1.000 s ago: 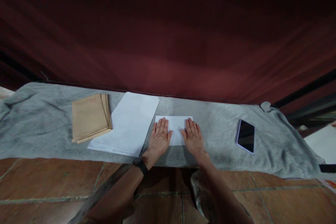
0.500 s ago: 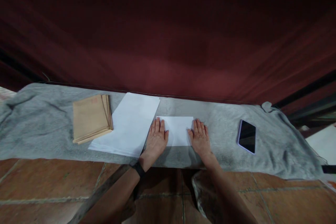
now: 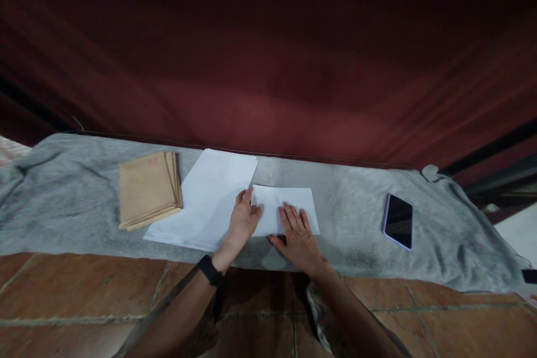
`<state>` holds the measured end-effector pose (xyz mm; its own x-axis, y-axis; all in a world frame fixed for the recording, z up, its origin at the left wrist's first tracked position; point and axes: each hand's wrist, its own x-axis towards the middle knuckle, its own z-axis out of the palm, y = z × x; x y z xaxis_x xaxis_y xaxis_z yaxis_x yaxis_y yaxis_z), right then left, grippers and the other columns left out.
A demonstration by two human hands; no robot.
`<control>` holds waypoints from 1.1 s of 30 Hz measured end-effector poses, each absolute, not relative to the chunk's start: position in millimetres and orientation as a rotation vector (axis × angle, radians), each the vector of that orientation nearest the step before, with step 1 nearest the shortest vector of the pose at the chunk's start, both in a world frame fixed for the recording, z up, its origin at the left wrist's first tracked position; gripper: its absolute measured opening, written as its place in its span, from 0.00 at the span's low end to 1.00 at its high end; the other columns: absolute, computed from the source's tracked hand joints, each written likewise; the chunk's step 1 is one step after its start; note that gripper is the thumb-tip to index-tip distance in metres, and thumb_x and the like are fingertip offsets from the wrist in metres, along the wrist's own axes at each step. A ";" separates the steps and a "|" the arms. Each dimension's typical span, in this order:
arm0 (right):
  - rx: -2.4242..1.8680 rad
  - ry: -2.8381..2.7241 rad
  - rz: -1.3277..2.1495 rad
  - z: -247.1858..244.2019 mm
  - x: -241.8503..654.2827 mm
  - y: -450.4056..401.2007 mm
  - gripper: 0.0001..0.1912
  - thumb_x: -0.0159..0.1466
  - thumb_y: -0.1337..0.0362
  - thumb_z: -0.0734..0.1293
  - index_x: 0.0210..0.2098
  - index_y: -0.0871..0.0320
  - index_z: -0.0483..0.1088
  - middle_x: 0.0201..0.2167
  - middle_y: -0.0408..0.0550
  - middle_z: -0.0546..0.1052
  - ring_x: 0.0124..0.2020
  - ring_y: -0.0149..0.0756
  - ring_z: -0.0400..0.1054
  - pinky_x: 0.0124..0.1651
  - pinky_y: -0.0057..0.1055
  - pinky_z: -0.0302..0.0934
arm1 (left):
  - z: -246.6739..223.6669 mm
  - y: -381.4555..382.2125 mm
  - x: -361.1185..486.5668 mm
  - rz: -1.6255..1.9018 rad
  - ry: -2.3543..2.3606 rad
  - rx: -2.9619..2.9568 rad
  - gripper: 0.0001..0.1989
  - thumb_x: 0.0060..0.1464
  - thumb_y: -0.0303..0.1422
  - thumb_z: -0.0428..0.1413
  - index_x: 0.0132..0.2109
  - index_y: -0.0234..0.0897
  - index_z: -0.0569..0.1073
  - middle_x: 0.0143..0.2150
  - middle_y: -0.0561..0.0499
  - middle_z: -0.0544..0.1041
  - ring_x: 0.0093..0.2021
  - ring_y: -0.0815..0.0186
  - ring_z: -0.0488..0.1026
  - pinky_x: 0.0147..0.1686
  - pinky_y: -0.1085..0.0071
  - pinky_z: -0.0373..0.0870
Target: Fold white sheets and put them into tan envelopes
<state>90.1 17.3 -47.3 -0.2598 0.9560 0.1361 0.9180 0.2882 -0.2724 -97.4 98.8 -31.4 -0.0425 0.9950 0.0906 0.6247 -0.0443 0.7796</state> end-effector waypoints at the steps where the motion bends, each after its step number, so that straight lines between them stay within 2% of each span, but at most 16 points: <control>1: -1.715 -2.296 0.207 -46.1 89.3 17.0 0.42 0.70 0.46 0.62 0.74 0.64 0.50 0.75 0.60 0.51 0.75 0.51 0.47 0.75 0.55 0.40 | -31.1 99.5 -98.0 0.925 1.712 1.691 0.30 0.52 0.29 0.59 0.63 0.32 0.70 0.58 0.38 0.75 0.43 0.61 0.78 0.51 0.62 0.76; 4: -1.704 -2.306 0.235 -43.0 87.6 17.4 0.43 0.70 0.45 0.62 0.74 0.64 0.49 0.75 0.60 0.51 0.75 0.51 0.48 0.75 0.56 0.39 | -30.2 103.1 -100.0 0.980 1.678 1.534 0.32 0.47 0.27 0.60 0.62 0.35 0.72 0.50 0.43 0.79 0.45 0.58 0.78 0.50 0.61 0.75; 8: -1.696 -2.288 0.253 -40.2 82.9 17.5 0.42 0.69 0.47 0.63 0.74 0.64 0.49 0.75 0.60 0.52 0.74 0.51 0.49 0.75 0.56 0.39 | -26.9 107.7 -100.9 1.056 1.556 1.174 0.34 0.43 0.26 0.61 0.61 0.36 0.72 0.40 0.49 0.80 0.35 0.63 0.77 0.38 0.67 0.75; 10: -1.709 -2.268 0.250 -39.4 79.9 17.6 0.42 0.69 0.49 0.63 0.74 0.65 0.49 0.75 0.61 0.53 0.74 0.52 0.49 0.75 0.56 0.40 | -22.8 107.7 -99.9 1.097 1.467 1.008 0.35 0.41 0.27 0.63 0.60 0.35 0.72 0.38 0.51 0.79 0.32 0.66 0.76 0.36 0.69 0.73; 14: -1.744 -2.223 0.226 -35.8 76.8 21.1 0.35 0.70 0.64 0.60 0.73 0.68 0.50 0.73 0.61 0.57 0.73 0.47 0.52 0.75 0.51 0.43 | -8.5 104.6 -96.4 1.162 1.396 0.863 0.38 0.36 0.28 0.67 0.59 0.33 0.73 0.35 0.54 0.77 0.28 0.71 0.73 0.33 0.73 0.70; 17: -1.728 -2.152 0.215 -25.7 80.9 26.5 0.35 0.67 0.71 0.57 0.73 0.65 0.52 0.72 0.58 0.59 0.73 0.44 0.53 0.74 0.48 0.45 | 2.8 103.4 -94.8 1.228 1.327 0.844 0.37 0.41 0.33 0.68 0.60 0.32 0.72 0.34 0.54 0.77 0.25 0.74 0.69 0.28 0.75 0.66; 21: -1.564 -1.870 0.372 -6.1 97.6 33.0 0.28 0.72 0.64 0.54 0.70 0.57 0.60 0.69 0.52 0.67 0.69 0.42 0.61 0.71 0.43 0.54 | 8.1 103.4 -93.1 1.323 1.272 0.754 0.31 0.50 0.38 0.64 0.60 0.32 0.70 0.39 0.49 0.80 0.27 0.73 0.72 0.27 0.75 0.68; 23: -1.507 -1.538 0.541 0.4 108.3 35.2 0.26 0.74 0.56 0.52 0.66 0.56 0.65 0.63 0.52 0.73 0.65 0.43 0.66 0.68 0.43 0.59 | 6.2 101.3 -89.5 1.268 1.245 0.675 0.28 0.52 0.38 0.63 0.59 0.33 0.70 0.46 0.44 0.80 0.33 0.69 0.77 0.33 0.72 0.74; 25: -1.461 -1.172 0.699 3.1 116.9 37.4 0.29 0.73 0.48 0.53 0.62 0.57 0.69 0.59 0.54 0.77 0.62 0.47 0.69 0.65 0.45 0.63 | 3.1 96.2 -82.3 1.135 1.205 0.636 0.27 0.53 0.39 0.63 0.58 0.35 0.71 0.49 0.42 0.79 0.40 0.64 0.79 0.39 0.67 0.77; 29: -1.315 -0.858 0.883 0.9 118.4 42.9 0.34 0.72 0.43 0.52 0.64 0.60 0.65 0.57 0.57 0.77 0.61 0.50 0.71 0.60 0.50 0.68 | -3.0 80.2 -60.4 0.980 1.054 0.690 0.27 0.49 0.40 0.67 0.55 0.38 0.74 0.51 0.42 0.81 0.48 0.57 0.79 0.42 0.65 0.78; 33: -1.107 -0.580 1.117 -6.8 108.1 45.2 0.29 0.69 0.47 0.59 0.61 0.58 0.67 0.57 0.55 0.78 0.58 0.48 0.73 0.59 0.47 0.70 | -6.8 73.1 -46.6 1.018 0.945 0.630 0.28 0.41 0.37 0.71 0.50 0.35 0.77 0.50 0.41 0.82 0.47 0.55 0.80 0.44 0.62 0.78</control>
<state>108.1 45.2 -6.8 0.3768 0.9153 -0.1425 -0.4104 0.0270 -0.9115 -46.6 73.1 -6.8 0.2082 0.9110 -0.3560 -0.4224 0.4121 0.8073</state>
